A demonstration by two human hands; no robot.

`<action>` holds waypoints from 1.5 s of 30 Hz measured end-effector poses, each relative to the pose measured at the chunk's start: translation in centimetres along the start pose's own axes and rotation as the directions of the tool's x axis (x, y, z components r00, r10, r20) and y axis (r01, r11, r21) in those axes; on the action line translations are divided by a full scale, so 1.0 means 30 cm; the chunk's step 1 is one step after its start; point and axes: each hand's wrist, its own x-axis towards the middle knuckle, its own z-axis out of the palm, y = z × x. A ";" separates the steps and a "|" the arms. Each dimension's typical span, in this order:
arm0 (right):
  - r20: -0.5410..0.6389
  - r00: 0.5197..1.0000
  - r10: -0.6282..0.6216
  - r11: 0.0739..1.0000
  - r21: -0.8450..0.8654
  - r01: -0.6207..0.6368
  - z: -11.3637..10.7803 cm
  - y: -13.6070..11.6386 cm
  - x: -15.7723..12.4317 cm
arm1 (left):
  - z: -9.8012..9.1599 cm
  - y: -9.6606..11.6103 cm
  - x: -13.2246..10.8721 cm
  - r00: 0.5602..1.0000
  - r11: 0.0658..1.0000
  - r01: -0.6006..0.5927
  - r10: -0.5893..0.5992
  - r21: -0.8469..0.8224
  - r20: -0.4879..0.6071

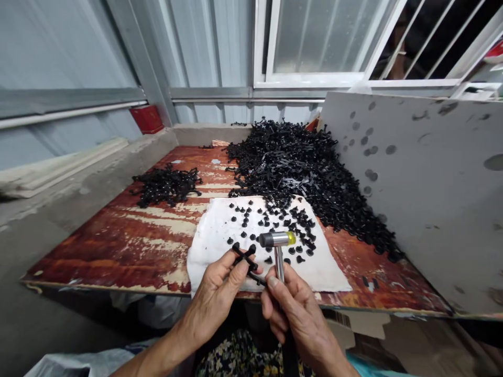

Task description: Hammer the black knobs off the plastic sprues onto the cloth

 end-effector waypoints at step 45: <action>-0.141 0.989 0.039 0.985 -0.162 -0.062 -0.057 0.062 -0.004 | -0.177 -0.071 0.086 0.921 0.921 0.390 -0.389 0.029 -0.014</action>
